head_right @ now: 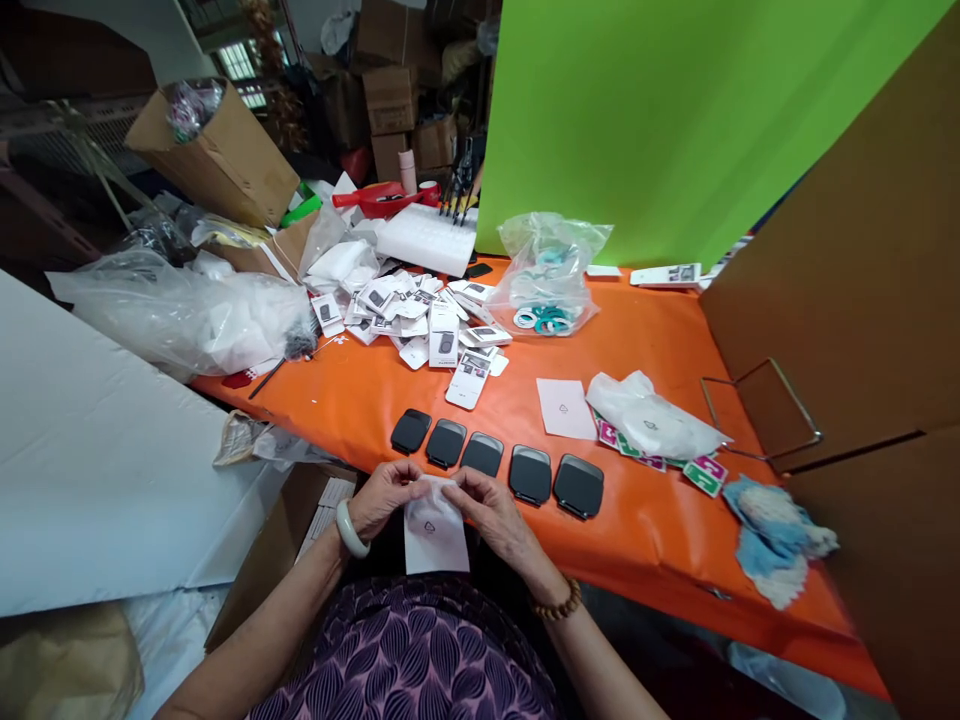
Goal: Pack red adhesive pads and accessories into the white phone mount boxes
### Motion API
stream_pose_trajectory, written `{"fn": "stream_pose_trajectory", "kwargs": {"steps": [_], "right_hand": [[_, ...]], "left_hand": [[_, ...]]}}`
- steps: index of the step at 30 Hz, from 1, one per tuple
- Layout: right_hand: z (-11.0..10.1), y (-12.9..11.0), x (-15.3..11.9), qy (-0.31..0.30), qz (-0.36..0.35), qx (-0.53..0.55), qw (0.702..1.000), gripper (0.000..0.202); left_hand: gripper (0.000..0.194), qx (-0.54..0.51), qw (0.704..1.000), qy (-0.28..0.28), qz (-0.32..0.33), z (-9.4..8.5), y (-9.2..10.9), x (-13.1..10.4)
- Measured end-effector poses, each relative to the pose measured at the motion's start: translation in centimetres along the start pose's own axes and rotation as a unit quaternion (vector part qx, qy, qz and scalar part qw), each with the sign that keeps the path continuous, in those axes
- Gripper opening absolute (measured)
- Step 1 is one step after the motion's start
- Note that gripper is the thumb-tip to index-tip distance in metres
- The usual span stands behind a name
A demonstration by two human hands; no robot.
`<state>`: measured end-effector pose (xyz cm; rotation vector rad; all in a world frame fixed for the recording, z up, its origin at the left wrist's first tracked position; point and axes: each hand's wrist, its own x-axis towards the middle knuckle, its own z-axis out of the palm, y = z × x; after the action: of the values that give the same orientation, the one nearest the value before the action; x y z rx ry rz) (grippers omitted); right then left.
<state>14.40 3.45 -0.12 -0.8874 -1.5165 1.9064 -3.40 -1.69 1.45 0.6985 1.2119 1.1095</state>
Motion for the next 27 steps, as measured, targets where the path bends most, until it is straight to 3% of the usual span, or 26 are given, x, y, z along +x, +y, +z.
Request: {"fn": "stream_pose_trajectory", "kwargs": {"steps": [4,9,16,23,27], "right_hand": [[0.7,0.6,-0.3,-0.003,0.007,0.054,0.998,0.031],[2.6,0.8,-0.6,0.009,0.061,0.238,0.969,0.036],[3.4,0.1,-0.5,0.019,0.089,0.353,0.931,0.039],[4.3,0.3,-0.1,0.025,0.108,0.350,0.930,0.040],[3.8,0.4,0.3,0.004,0.091,0.256,0.962,0.040]], "left_hand": [[0.041,-0.100,0.995,0.004,-0.021,0.0,-0.6,-1.0],[0.045,-0.199,0.979,-0.005,-0.033,0.8,-0.8,-2.0],[0.047,-0.210,0.978,0.012,-0.001,1.2,-0.6,-1.9],[0.050,-0.246,0.969,-0.018,-0.013,0.9,-1.1,-2.0],[0.041,-0.129,0.989,-0.061,-0.046,-1.5,-1.3,-2.1]]}}
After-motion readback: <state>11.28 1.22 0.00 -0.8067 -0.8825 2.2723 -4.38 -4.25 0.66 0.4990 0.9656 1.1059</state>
